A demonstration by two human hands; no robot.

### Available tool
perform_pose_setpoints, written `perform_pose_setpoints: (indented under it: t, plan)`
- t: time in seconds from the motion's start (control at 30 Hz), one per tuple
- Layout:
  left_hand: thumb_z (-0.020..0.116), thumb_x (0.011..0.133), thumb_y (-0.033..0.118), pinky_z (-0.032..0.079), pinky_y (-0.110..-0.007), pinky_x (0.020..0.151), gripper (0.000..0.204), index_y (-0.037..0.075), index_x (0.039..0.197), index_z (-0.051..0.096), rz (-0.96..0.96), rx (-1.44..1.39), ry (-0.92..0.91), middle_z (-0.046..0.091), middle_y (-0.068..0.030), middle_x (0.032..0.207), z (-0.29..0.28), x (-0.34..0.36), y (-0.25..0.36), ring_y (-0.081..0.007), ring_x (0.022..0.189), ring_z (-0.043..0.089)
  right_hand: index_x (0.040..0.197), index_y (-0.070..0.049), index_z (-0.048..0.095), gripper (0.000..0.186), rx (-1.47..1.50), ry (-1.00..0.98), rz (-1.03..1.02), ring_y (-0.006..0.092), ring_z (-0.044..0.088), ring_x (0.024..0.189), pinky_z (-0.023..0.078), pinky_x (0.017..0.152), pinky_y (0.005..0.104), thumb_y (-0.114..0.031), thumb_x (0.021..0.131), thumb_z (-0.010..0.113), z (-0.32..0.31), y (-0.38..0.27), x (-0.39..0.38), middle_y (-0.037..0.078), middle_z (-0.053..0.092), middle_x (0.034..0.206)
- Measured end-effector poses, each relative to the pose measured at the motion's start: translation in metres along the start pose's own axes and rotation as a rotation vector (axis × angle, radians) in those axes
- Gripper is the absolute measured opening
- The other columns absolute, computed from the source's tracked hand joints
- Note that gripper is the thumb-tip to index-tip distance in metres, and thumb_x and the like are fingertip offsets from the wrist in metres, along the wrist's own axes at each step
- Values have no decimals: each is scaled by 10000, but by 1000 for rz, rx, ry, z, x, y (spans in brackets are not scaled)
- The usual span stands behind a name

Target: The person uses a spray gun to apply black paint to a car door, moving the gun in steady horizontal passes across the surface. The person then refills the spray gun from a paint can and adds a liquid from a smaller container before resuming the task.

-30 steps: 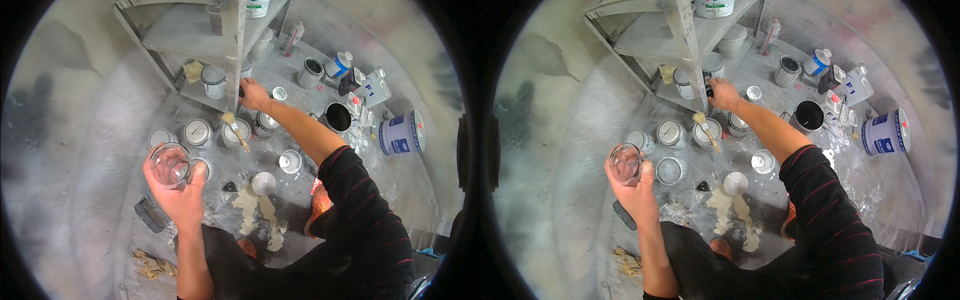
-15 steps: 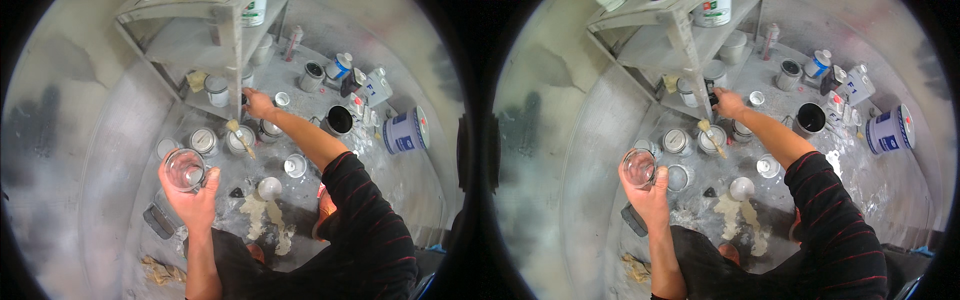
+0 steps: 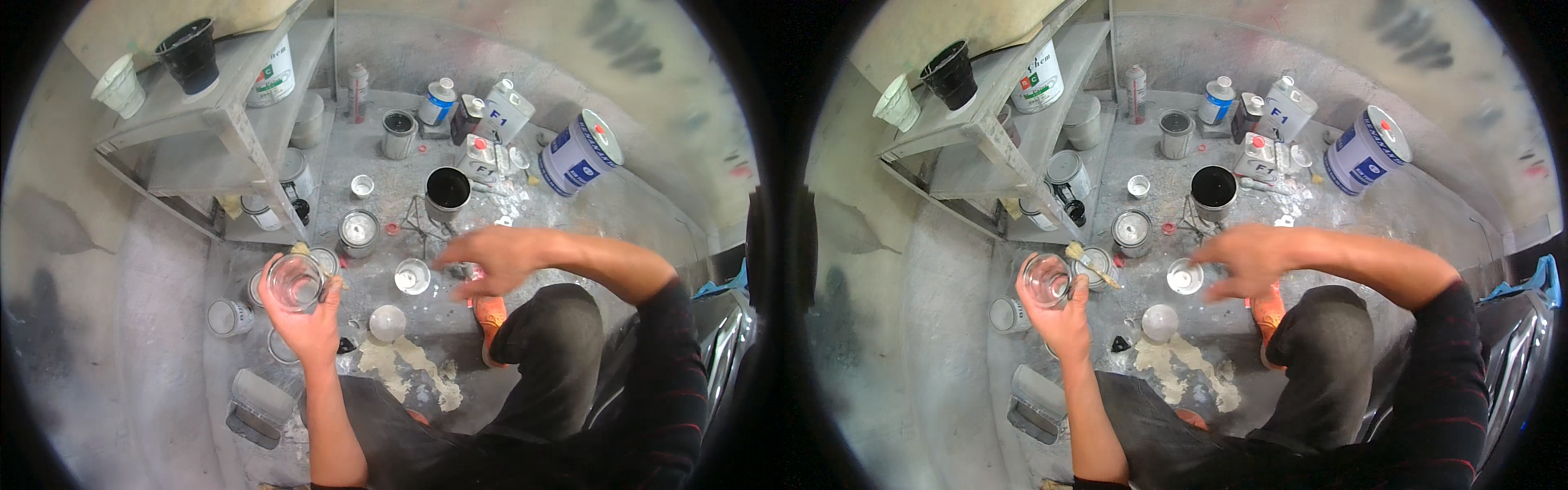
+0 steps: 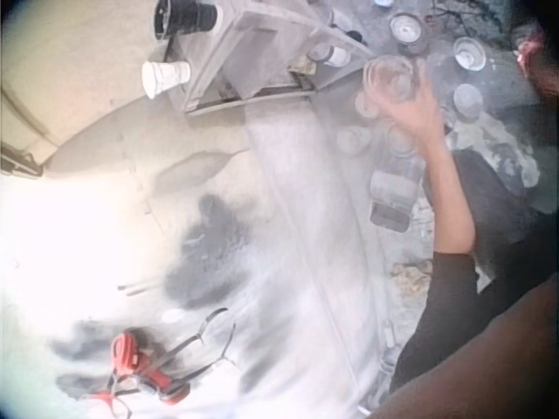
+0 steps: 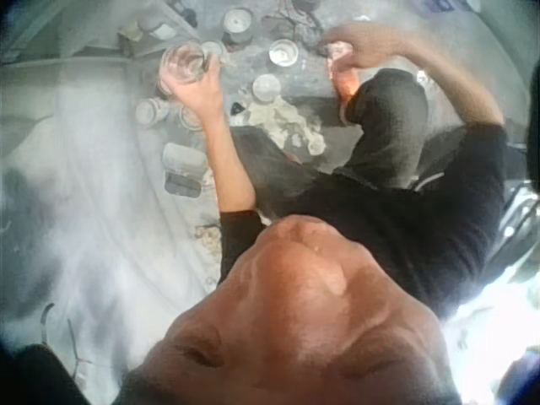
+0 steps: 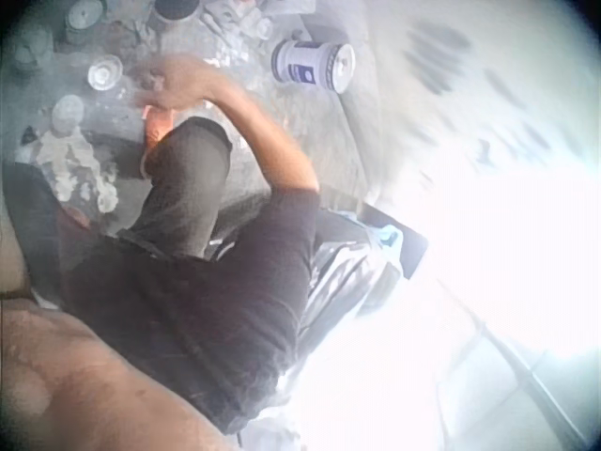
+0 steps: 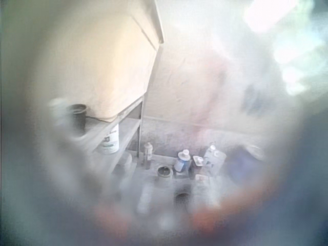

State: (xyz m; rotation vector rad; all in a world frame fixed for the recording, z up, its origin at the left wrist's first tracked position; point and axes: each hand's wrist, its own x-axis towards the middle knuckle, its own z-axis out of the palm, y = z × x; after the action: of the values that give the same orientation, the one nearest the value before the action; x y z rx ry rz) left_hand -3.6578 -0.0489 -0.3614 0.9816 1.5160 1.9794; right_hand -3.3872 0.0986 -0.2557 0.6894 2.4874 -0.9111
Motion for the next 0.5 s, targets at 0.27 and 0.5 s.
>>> perform_pose_setpoints:
  t: [0.27,0.5]
  plan:
    - [925,797,77,476,-335,985,810,44,1460,461,-44,-84,-119,610,-79,1283,36,8,-28,-176,1147,587,1555,-66,524,584,779,187,345,259,510,1407,363,1194,397,-378,1066,582,50,12,-192,147,596,1503]
    - [883,834,71,471,-318,951,746,36,1445,456,-26,-78,-130,614,-70,1233,68,16,-57,-165,1069,592,1513,-35,558,558,1097,243,367,203,659,1180,509,1024,353,-204,995,681,40,66,-263,145,677,1352]
